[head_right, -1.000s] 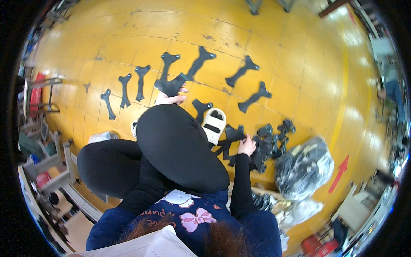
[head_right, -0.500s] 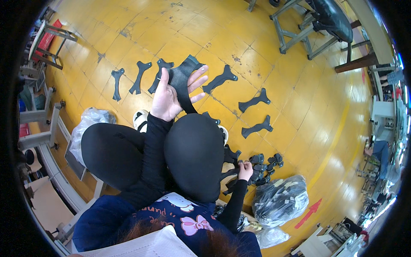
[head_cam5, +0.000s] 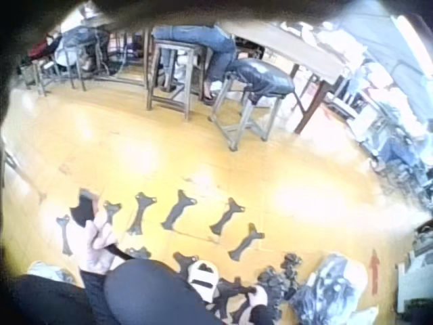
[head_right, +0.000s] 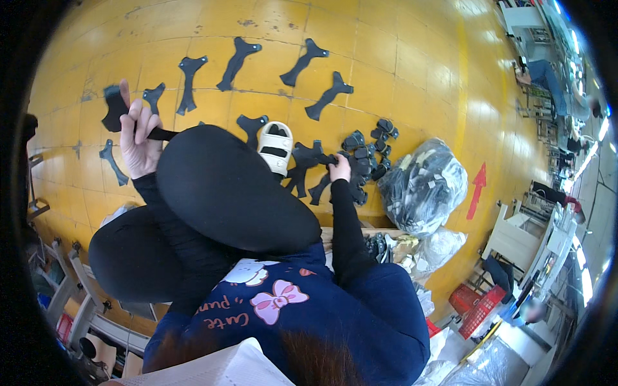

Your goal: The person sits on the floor and sorts black shoe parts, picking them up one by one, inspecting them, and arranging them in rows. They also gather a pile of parts and tie them together with a rubber band.

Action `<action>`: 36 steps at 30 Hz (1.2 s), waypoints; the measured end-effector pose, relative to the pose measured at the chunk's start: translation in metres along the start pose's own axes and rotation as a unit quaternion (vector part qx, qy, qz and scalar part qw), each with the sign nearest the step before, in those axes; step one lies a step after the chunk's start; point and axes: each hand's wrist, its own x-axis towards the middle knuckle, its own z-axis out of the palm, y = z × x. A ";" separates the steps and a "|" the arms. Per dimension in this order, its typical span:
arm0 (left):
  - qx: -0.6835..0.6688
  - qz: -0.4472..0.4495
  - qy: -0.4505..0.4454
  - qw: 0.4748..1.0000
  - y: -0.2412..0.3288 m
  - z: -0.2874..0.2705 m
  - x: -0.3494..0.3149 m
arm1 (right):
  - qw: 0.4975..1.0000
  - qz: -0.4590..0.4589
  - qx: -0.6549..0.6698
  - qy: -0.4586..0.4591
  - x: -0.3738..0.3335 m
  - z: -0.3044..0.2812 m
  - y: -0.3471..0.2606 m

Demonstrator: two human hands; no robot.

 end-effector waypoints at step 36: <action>0.157 -0.010 0.038 0.987 -0.006 0.090 -0.002 | 0.655 -0.245 0.707 -0.104 -0.102 -0.207 -0.417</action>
